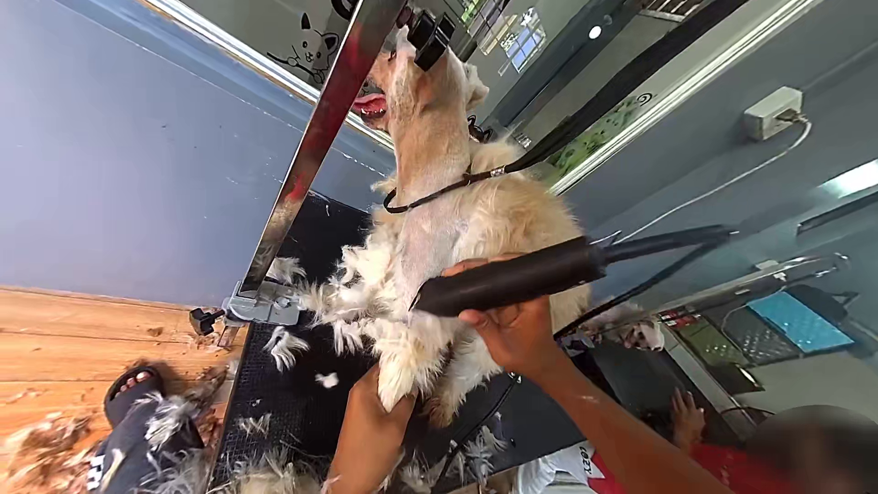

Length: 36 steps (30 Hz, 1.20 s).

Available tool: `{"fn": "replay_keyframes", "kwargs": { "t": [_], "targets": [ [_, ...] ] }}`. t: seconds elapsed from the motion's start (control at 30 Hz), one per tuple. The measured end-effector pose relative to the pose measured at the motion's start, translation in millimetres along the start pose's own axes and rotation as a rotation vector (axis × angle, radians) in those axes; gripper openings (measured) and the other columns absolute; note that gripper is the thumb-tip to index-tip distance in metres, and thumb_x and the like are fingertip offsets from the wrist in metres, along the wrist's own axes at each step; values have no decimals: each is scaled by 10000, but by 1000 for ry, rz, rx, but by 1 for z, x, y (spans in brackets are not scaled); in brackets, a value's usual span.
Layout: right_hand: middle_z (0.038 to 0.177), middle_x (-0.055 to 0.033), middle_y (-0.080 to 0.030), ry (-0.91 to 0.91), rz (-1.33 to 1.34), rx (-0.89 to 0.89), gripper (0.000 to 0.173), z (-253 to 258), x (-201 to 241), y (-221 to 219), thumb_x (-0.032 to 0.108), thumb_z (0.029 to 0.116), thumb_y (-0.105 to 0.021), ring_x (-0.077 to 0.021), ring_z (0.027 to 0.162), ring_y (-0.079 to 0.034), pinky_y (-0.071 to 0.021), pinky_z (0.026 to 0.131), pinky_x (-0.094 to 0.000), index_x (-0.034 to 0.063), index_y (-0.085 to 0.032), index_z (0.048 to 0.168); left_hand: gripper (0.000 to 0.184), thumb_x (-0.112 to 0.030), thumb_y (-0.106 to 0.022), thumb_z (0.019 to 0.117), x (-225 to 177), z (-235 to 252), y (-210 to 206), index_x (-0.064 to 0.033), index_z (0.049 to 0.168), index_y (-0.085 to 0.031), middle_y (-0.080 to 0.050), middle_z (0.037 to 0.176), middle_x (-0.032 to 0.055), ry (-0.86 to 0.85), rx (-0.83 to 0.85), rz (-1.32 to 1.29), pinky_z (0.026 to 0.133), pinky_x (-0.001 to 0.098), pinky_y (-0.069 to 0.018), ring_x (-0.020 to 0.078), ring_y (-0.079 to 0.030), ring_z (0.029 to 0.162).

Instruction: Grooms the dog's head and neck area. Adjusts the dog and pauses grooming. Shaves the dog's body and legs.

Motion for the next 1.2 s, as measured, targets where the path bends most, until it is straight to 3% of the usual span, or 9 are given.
{"fn": "replay_keyframes", "kwargs": {
  "t": [0.17, 0.3, 0.43, 0.57, 0.77, 0.9, 1.0, 1.13, 1.2],
  "targets": [
    [1190, -36, -716, -98, 98, 192, 528, -17, 15, -2, 360, 906, -784, -212, 1100, -705, -622, 947, -410, 148, -544, 1325, 344, -64, -759, 779, 0, 3, 6, -20, 1110, -676, -745, 933, -19, -40, -22, 64, 799, 225, -613, 23, -712, 851],
    [1241, -17, -713, 190, -70, 56, 544, 21, 56, 23, 193, 888, -811, -227, 1149, -698, -600, 1008, -435, 203, -526, 1352, 327, -32, -752, 793, 0, 2, 4, -20, 1111, -680, -755, 931, -15, -20, -24, 16, 803, 235, -620, 32, -720, 852],
    [1288, -114, -672, 426, -357, -131, 604, 62, 63, 36, 109, 857, -829, -242, 1209, -664, -561, 1055, -426, 12, -458, 1324, 375, -26, -729, 776, -4, 2, 7, -3, 1146, -676, -755, 983, -14, -60, -41, 21, 836, 215, -613, 18, -717, 905],
    [1311, -160, -663, 336, -470, -32, 597, 49, 36, 24, 141, 852, -840, -266, 1216, -660, -585, 1028, -440, 0, -550, 1354, 378, -41, -727, 774, -14, 4, 17, -32, 1149, -681, -750, 986, -34, -42, -27, 49, 836, 204, -605, 2, -708, 908],
    [1356, -165, -648, 307, -665, 9, 624, 17, 42, 13, 201, 878, -814, -301, 1321, -598, -527, 1110, -467, 11, -498, 1382, 364, -68, -733, 772, -13, 3, 25, -43, 1132, -688, -752, 981, -37, -61, -17, 58, 833, 215, -610, 5, -710, 911],
    [1314, -186, -668, 256, -829, 27, 555, 12, 51, 9, 257, 905, -779, -272, 1266, -639, -565, 1033, -400, -11, -531, 1322, 366, -63, -734, 774, -14, -2, 23, -41, 1136, -685, -749, 971, -37, -33, 15, 58, 826, 207, -607, -2, -708, 898],
    [1222, -146, -706, 81, -837, 14, 525, 2, 43, 8, 300, 898, -764, -193, 1049, -720, -622, 844, -365, 2, -601, 1299, 342, -62, -737, 777, -14, -5, 22, -46, 1115, -684, -744, 957, -38, -32, 32, 60, 815, 213, -608, -1, -706, 883],
    [1287, -139, -686, 14, -813, 151, 466, -39, 11, 0, 240, 866, -757, -236, 1223, -664, -583, 1004, -397, 14, -612, 1247, 356, -34, -731, 780, -15, -5, 22, -32, 1132, -675, -746, 972, -25, -22, 55, 43, 827, 227, -610, 13, -709, 898],
    [1284, -124, -697, -8, -779, 176, 467, -58, -4, 1, 252, 875, -756, -212, 1191, -683, -591, 984, -385, 25, -637, 1266, 331, -56, -722, 785, -13, -6, 24, -35, 1112, -676, -743, 959, -27, -44, 65, 71, 817, 231, -610, 11, -706, 887]
  ]
}}
Point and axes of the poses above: each hand's wrist, its own z-axis towards the middle knuckle, its own y-axis out of the back of the hand, x = y × z, the point moved 5 cm from there along z, towards the middle knuckle
